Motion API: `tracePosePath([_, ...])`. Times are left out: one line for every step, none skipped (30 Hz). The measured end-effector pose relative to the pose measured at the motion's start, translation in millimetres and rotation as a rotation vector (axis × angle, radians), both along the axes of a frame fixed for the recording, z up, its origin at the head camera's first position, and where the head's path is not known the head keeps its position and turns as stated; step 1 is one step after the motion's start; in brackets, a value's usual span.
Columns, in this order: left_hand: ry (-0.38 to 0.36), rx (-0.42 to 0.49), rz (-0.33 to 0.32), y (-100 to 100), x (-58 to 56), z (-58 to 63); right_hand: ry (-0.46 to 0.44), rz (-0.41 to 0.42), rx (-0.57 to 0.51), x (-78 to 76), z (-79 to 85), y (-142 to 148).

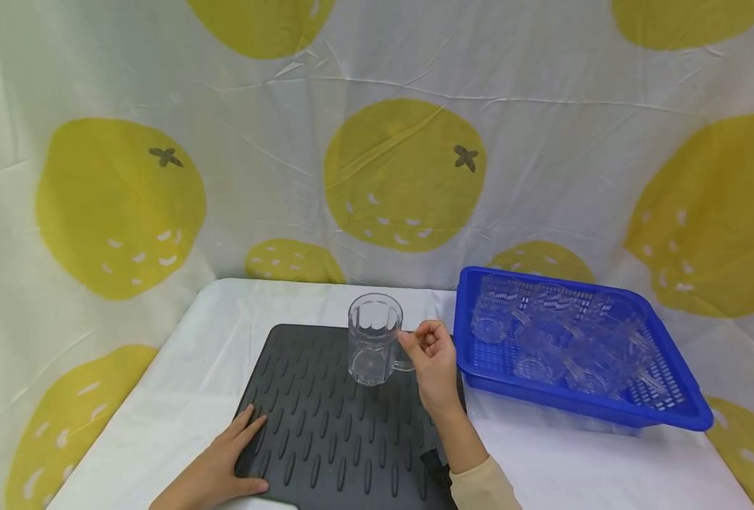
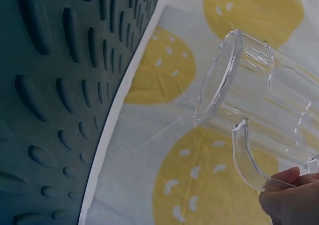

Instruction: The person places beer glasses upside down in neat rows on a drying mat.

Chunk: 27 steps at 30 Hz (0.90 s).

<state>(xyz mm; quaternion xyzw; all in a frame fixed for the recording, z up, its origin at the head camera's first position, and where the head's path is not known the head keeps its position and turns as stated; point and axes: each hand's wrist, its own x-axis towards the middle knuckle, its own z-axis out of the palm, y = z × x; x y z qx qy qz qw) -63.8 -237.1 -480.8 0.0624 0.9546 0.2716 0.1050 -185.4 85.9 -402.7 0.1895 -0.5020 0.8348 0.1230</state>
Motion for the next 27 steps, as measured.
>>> tracePosePath([0.003,0.002,-0.005,0,-0.2,0.4,-0.005,-0.002,0.007,0.1,-0.6,-1])
tracePosePath([0.007,0.004,-0.01,0,-0.3,0.9,-0.009,0.0,0.009,0.0,-1.2,-2])
tracePosePath([0.01,0.006,-0.015,0,-0.4,1.3,-0.014,0.0,0.014,-0.1,-1.7,-3])
tracePosePath([0.008,0.009,-0.016,0,-0.5,1.8,-0.016,0.001,0.019,-0.3,-2.4,-3])
tracePosePath([0.004,0.01,-0.016,0,-0.7,2.0,-0.017,0.0,0.021,-0.6,-3.2,-4])
tracePosePath([0.0,0.012,-0.013,1,-1.0,2.1,-0.015,0.004,0.022,-0.9,-4.1,-5])
tracePosePath([-0.004,0.012,-0.011,1,-1.1,2.2,-0.01,0.007,0.022,-1.4,-5.4,-6])
tracePosePath([-0.008,0.016,-0.01,1,-1.2,2.3,-0.008,0.012,0.023,-1.8,-6.6,-7])
tracePosePath([-0.013,0.015,-0.008,0,-1.2,2.2,-0.005,0.013,0.027,-2.1,-7.9,-8])
tracePosePath([-0.018,0.014,-0.006,0,-1.2,2.0,-0.002,0.017,0.024,-2.2,-9.0,-10])
tracePosePath([-0.021,0.014,-0.005,0,-1.2,1.7,0.0,0.021,0.02,-2.6,-10.1,-11])
tracePosePath([-0.021,0.017,-0.005,-1,-1.2,1.5,0.002,0.025,0.019,-2.7,-11.1,-12])
tracePosePath([-0.02,0.017,-0.007,-1,-1.2,1.2,0.002,0.027,0.015,-2.8,-11.7,-13])
tracePosePath([-0.021,0.018,-0.007,-1,-1.2,1.1,0.0,0.029,0.013,-2.6,-12.1,-14])
tracePosePath([-0.021,0.016,-0.008,-2,-1.3,0.8,-0.002,0.028,0.011,-2.5,-12.5,-14])
tracePosePath([-0.019,0.014,-0.009,-2,-1.4,0.3,-0.006,0.029,0.005,-2.5,-12.9,-15])
tracePosePath([-0.017,0.014,-0.009,-2,-1.6,0.0,-0.009,0.027,0.006,-2.3,-13.3,-16])
tracePosePath([-0.016,0.014,-0.01,-2,-1.7,-0.1,-0.012,0.026,0.008,-2.0,-13.7,-16])
tracePosePath([-0.016,0.011,-0.011,-2,-1.8,-0.4,-0.013,0.029,0.011,-1.8,-14.0,-17])
tracePosePath([-0.015,0.011,-0.01,-2,-1.7,-0.5,-0.017,0.03,0.014,-1.5,-14.4,-17])
tracePosePath([-0.013,0.007,-0.012,-2,-1.7,-0.8,-0.021,0.033,0.017,-1.0,-14.7,-17])
tracePosePath([-0.009,0.006,-0.012,-2,-1.6,-0.9,-0.026,0.038,0.016,-0.4,-15.1,-17])
tracePosePath([-0.008,0.006,-0.012,-2,-1.6,-0.8,-0.033,0.04,0.019,0.3,-15.3,-17])
tracePosePath([-0.002,0.002,-0.013,-2,-1.3,-0.9,-0.041,0.046,0.019,1.0,-15.7,-17])
tracePosePath([0.002,-0.004,-0.013,-1,-1.2,-1.0,-0.048,0.053,0.015,1.9,-15.8,-17])
tracePosePath([0.006,-0.009,-0.012,-1,-1.1,-0.7,-0.056,0.061,0.01,2.9,-16.0,-17])
tracePosePath([0.009,-0.014,-0.013,0,-1.0,-0.6,-0.062,0.069,0.003,3.7,-16.2,-17])
